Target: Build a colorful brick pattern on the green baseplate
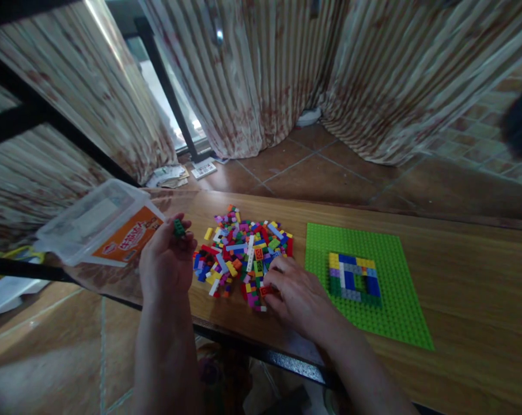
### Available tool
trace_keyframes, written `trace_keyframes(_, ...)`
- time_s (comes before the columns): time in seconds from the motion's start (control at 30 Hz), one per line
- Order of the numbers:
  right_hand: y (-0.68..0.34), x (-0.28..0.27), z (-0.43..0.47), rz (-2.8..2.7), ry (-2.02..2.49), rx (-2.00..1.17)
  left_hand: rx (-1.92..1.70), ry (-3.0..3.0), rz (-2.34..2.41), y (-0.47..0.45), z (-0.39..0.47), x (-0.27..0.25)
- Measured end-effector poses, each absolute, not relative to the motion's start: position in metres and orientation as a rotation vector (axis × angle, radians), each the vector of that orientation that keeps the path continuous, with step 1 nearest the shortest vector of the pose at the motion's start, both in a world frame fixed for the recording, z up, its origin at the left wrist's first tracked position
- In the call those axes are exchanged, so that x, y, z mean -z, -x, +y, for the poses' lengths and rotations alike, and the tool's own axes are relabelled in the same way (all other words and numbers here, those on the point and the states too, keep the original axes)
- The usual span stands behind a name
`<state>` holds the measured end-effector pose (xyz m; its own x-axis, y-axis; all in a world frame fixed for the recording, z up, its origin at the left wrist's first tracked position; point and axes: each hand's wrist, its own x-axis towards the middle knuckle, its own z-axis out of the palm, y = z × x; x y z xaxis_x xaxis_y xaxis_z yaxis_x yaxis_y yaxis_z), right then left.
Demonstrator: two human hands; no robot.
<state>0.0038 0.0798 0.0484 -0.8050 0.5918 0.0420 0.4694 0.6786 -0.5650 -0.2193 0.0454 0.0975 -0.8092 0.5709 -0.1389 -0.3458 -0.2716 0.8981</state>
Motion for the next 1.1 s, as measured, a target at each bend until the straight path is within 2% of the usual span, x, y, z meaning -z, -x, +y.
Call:
trace_keyframes(0.4,0.016,-0.032,0.085,-2.341,1.042,-0.609,-2.198,-0.157,1.316,0.229,0.04,-0.1)
trace_keyframes(0.6,0.03,-0.034,0.076,-2.197,0.97,-0.486,-2.242,-0.08,1.309,0.229,0.039,-0.104)
trace_keyframes(1.1,0.115,-0.051,0.044,-2.4,0.858,-0.568,-2.343,0.001,1.253,0.238,0.031,-0.111)
